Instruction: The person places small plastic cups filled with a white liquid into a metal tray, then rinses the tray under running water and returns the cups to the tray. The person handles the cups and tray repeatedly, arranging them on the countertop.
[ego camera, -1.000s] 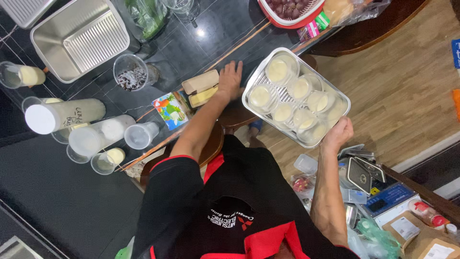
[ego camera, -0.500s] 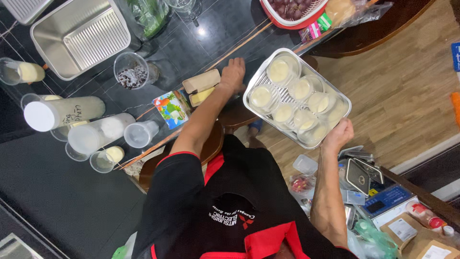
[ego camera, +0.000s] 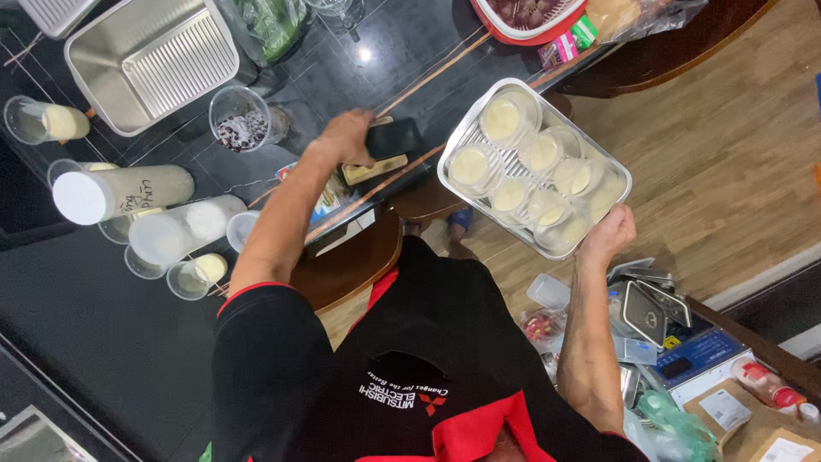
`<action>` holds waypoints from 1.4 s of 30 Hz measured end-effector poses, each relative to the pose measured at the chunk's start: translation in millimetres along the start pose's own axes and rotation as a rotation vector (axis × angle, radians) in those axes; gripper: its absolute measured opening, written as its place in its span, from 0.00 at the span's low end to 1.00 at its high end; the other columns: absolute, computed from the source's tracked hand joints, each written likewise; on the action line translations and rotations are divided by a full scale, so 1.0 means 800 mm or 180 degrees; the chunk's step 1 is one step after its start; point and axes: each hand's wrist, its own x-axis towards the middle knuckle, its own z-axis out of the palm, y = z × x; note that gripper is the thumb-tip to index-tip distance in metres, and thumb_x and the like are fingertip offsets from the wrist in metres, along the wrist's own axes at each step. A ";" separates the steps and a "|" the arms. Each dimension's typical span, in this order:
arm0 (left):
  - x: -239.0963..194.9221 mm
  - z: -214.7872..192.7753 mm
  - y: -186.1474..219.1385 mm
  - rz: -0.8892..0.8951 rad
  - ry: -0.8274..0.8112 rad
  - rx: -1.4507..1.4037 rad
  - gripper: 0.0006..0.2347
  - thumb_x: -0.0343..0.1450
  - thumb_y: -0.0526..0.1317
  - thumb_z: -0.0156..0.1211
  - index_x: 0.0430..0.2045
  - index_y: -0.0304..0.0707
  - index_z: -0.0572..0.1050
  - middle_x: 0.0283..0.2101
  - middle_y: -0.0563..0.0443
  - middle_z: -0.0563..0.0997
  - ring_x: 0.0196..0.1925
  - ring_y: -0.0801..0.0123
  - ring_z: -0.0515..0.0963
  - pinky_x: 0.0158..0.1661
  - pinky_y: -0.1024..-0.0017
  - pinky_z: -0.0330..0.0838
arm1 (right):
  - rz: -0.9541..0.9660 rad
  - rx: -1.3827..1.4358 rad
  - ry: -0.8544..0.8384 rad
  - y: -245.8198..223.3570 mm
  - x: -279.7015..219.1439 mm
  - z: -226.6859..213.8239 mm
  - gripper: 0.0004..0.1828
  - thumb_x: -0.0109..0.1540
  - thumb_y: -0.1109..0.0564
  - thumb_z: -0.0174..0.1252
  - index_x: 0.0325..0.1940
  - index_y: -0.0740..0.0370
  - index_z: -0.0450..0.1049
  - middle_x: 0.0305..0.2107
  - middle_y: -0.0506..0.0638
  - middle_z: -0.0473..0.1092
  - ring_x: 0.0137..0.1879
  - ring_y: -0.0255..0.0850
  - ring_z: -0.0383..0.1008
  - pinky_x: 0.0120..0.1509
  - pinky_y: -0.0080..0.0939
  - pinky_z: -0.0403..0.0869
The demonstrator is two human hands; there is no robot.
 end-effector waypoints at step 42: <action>0.080 0.051 0.163 0.0140 0.1733 -0.4706 0.10 0.75 0.38 0.61 0.38 0.25 0.82 0.35 0.53 0.83 0.35 0.79 0.76 0.38 0.77 0.72 | -0.0212 0.0002 0.0205 0.002 -0.017 0.038 0.17 0.70 0.59 0.48 0.26 0.65 0.65 0.24 0.41 0.65 0.33 0.29 0.61 0.36 0.35 0.63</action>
